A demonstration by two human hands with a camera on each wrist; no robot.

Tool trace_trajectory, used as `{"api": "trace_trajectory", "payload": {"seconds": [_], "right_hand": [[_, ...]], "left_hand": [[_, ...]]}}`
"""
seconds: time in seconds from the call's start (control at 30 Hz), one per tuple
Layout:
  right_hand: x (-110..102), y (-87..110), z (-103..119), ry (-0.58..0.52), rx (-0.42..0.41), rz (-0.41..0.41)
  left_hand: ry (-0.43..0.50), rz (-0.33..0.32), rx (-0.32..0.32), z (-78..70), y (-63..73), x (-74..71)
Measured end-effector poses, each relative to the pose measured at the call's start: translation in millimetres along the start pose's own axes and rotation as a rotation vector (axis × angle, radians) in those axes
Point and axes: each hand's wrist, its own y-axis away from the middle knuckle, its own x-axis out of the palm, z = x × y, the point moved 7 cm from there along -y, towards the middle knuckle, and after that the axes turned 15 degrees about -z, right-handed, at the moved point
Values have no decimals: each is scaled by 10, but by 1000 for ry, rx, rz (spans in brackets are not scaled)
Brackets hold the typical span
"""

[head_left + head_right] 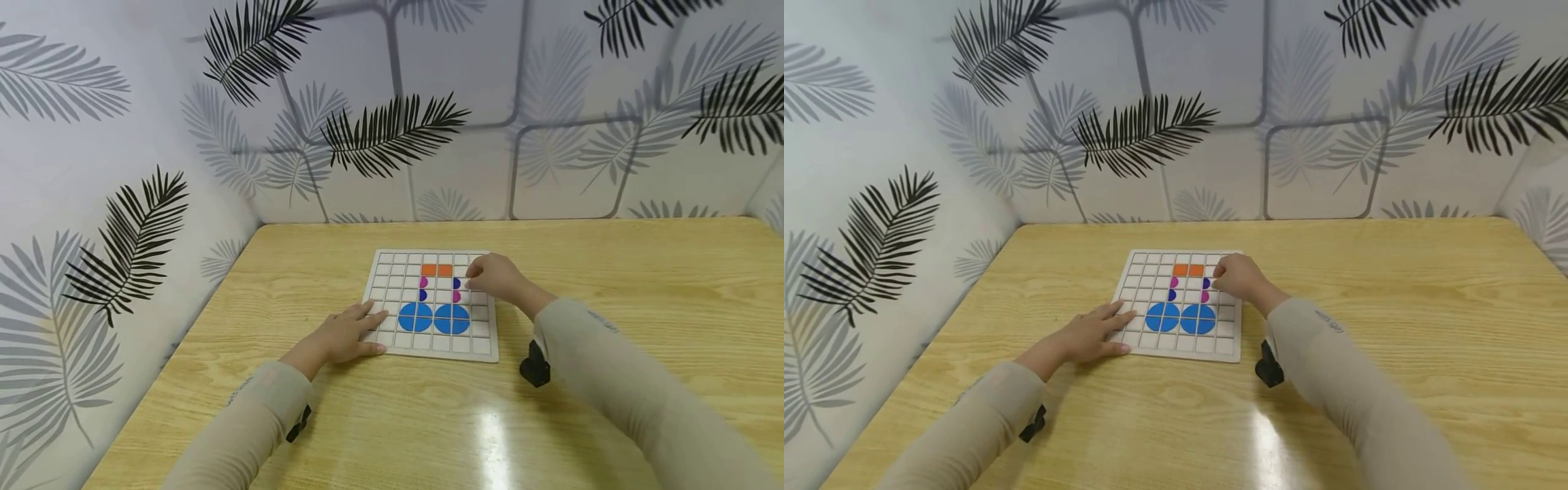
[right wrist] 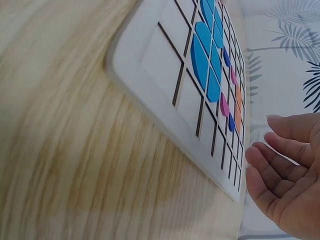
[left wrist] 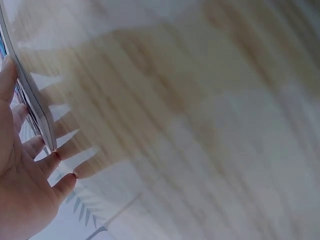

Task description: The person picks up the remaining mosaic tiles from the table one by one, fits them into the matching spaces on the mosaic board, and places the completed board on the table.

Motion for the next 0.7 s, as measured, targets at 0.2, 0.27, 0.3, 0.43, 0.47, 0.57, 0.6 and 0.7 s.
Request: {"api": "trace_trajectory", "payload": {"seconds": [0.2, 0.27, 0.3, 0.43, 0.47, 0.57, 0.6, 0.7], "right_hand": [[-190, 152, -52, 24, -4, 5], [-264, 196, -60, 16, 2, 2], [-300, 217, -68, 6, 4, -1], [-424, 328, -93, -39, -2, -3], [-446, 359, -106, -50, 1, 1], [-492, 457, -147, -78, 7, 20], [-502, 491, -162, -89, 13, 30], [-533, 592, -199, -109, 14, 47]], "left_hand": [[2, 3, -7, -5, -5, -6], [-3, -3, -6, 3, -7, -17], [-6, -7, -5, 7, -8, -23], [-7, -24, 2, 16, -11, -32], [-8, -26, 3, 16, -11, -29], [0, -22, 4, 9, -7, -12], [3, -21, 3, 4, -6, -8], [4, -19, 5, -10, -5, 0]]}}
